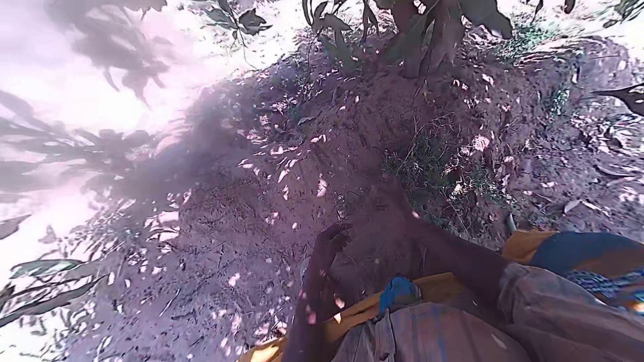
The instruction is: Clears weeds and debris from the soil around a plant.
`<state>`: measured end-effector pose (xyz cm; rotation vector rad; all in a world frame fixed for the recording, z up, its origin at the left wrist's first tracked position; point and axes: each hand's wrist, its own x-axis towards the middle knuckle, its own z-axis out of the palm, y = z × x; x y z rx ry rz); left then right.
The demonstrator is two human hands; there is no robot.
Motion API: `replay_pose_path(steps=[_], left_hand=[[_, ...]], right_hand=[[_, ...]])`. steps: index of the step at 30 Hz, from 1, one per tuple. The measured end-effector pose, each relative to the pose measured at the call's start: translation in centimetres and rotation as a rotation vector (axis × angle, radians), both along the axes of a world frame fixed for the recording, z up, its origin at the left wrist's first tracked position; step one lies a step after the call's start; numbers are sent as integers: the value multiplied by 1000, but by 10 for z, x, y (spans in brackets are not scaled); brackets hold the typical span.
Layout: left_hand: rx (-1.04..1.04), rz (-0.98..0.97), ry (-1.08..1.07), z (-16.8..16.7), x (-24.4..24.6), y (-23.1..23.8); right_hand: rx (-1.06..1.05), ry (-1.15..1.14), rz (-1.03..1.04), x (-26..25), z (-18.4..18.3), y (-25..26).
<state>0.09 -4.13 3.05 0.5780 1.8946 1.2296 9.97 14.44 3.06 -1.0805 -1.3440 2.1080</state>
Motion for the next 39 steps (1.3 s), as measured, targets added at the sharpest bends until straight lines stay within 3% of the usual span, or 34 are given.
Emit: replay_pose_path(steps=[4, 8, 10, 15, 17, 21, 24, 26, 29, 30, 34, 36, 39], left_hand=[[43, -44, -52, 0, 1, 0], [57, -70, -97, 3, 2, -1], [39, -74, -74, 4, 0, -1], [29, 39, -20, 1, -8, -6], [53, 91, -52, 3, -9, -4], [139, 104, -90, 2, -7, -4], [184, 74, -89, 2, -8, -5], [195, 50, -108, 0, -7, -6], [209, 31, -127, -3, -7, -8], [215, 26, -132, -3, -7, -8], [185, 46, -100, -3, -4, -5], [162, 40, -99, -3, -3, -3], [139, 28, -134, -4, -2, -2]], right_hand=[[301, -226, 270, 5, -12, 21], [135, -329, 473, 5, -5, 11], [78, -277, 376, 5, -7, 17], [116, -75, -233, 26, -8, 78], [158, -126, -354, 45, -4, 102], [445, -529, -81, 63, 1, 113], [754, -808, 123, 41, 35, 86], [899, -804, 176, 29, 47, 79], [1177, -553, 177, 16, 8, 84], [1156, -459, 264, 13, 4, 77], [699, -302, 809, 5, 29, 14], [604, -252, 863, 4, 20, -12], [531, -134, 747, 1, -12, -34]])
